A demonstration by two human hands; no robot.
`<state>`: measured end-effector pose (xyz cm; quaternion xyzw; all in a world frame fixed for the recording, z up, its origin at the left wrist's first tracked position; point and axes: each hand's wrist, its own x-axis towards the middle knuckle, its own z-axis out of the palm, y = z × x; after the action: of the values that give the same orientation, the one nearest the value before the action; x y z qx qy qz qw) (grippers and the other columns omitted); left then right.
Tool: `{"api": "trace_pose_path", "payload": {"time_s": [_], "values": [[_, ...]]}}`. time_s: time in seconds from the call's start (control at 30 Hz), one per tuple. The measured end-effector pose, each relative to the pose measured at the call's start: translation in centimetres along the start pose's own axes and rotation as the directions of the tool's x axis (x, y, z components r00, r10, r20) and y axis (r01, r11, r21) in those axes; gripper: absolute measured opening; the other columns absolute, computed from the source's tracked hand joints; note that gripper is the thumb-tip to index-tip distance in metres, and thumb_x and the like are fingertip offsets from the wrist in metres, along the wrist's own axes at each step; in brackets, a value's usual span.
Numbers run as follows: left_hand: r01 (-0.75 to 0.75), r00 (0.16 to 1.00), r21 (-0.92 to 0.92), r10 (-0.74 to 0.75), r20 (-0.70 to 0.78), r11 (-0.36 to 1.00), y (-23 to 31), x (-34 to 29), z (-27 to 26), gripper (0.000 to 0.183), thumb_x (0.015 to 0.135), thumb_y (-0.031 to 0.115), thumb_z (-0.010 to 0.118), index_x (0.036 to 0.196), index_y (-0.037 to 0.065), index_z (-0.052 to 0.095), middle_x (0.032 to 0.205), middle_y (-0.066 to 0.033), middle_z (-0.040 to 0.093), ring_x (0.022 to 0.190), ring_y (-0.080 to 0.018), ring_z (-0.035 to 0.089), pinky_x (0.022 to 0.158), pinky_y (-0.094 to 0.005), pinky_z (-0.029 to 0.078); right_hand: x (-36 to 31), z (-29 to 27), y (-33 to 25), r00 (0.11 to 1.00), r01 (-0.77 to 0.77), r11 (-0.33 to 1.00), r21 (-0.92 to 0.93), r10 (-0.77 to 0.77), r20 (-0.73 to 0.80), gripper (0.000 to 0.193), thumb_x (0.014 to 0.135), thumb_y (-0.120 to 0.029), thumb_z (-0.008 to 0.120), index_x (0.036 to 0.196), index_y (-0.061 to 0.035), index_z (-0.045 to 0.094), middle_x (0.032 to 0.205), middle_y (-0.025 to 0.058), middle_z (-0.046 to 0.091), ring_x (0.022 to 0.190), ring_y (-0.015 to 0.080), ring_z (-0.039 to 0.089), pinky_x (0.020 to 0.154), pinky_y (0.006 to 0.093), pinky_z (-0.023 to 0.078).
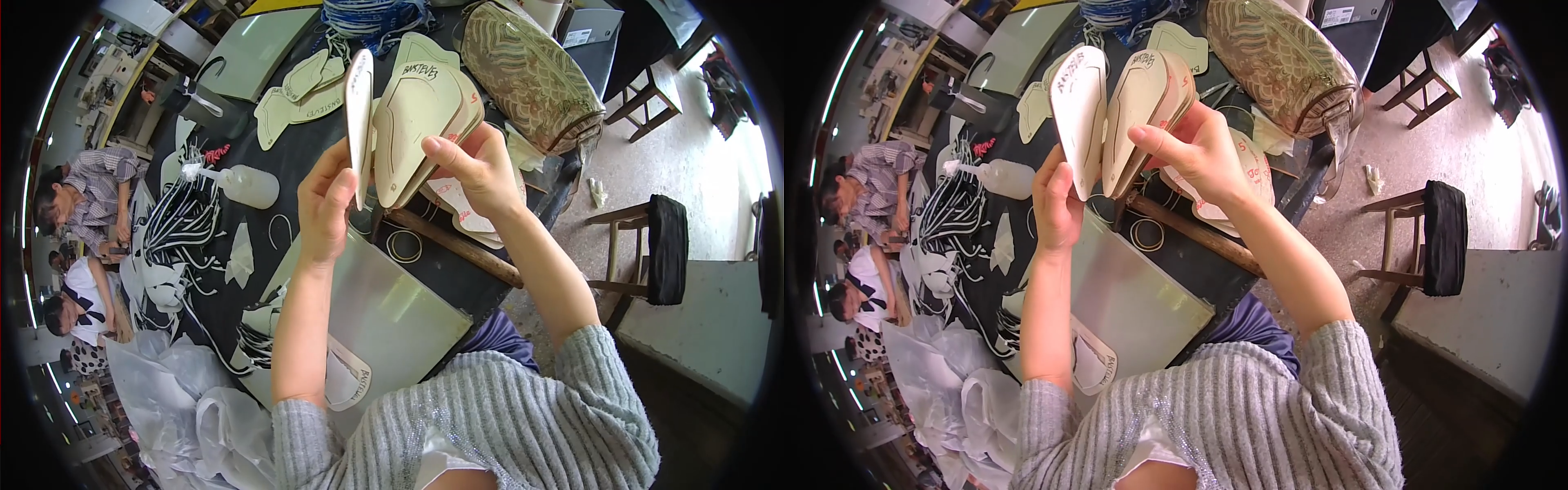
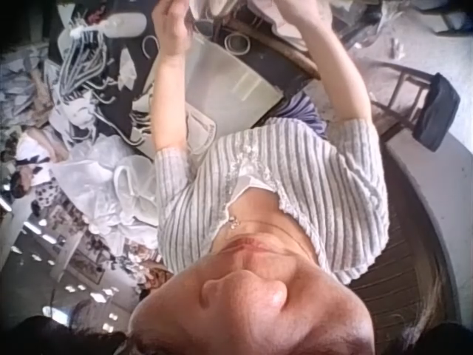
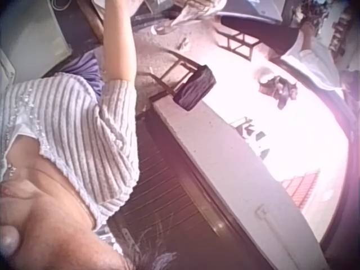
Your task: Sorting shoe pattern pieces and hammering a component onto a template at a shoe manufacturing station.
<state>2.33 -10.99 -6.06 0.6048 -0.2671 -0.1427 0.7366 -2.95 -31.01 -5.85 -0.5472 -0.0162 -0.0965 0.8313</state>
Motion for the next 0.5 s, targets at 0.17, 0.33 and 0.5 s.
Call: {"api": "trace_pose_path", "payload": {"time_s": [0.17,0.33,0.5], "values": [[0.029,0.997,-0.034,-0.032,-0.076,0.999,-0.4,-0.1,0.0,0.069,0.093,0.048,0.049,0.137,-0.004,0.040,0.133,-0.0120,0.050,0.120,-0.0229,0.053,0.100,-0.0388,0.044,-0.1,0.0,-0.5,1.000,0.021,0.998,-0.063,-0.020,0.004,0.047,0.083,-0.022,0.077,0.118,0.0014,0.056,0.101,0.0080,0.068,0.089,0.0136,0.066,0.072,0.0279,0.058],[0.029,0.990,-0.104,-0.043,-0.132,0.994,-1.2,-0.1,-0.1,0.071,0.092,0.054,0.047,0.139,0.002,0.040,0.135,-0.0103,0.050,0.119,-0.0236,0.054,0.101,-0.0400,0.043,-0.4,0.8,-0.5,0.996,0.086,0.996,-0.004,-0.086,0.039,0.048,0.083,-0.016,0.077,0.122,0.0011,0.053,0.105,0.0075,0.066,0.091,0.0124,0.065,0.076,0.0274,0.057],[0.034,0.985,-0.127,-0.055,-0.165,0.991,-1.2,-0.1,-0.2,0.070,0.093,0.053,0.046,0.140,0.002,0.039,0.135,-0.0100,0.050,0.121,-0.0226,0.052,0.102,-0.0378,0.041,-0.7,1.2,-1.0,0.992,0.110,0.993,-0.053,-0.107,0.062,0.052,0.082,-0.015,0.077,0.125,0.0007,0.051,0.108,0.0073,0.065,0.095,0.0123,0.064,0.084,0.0282,0.054]]}}
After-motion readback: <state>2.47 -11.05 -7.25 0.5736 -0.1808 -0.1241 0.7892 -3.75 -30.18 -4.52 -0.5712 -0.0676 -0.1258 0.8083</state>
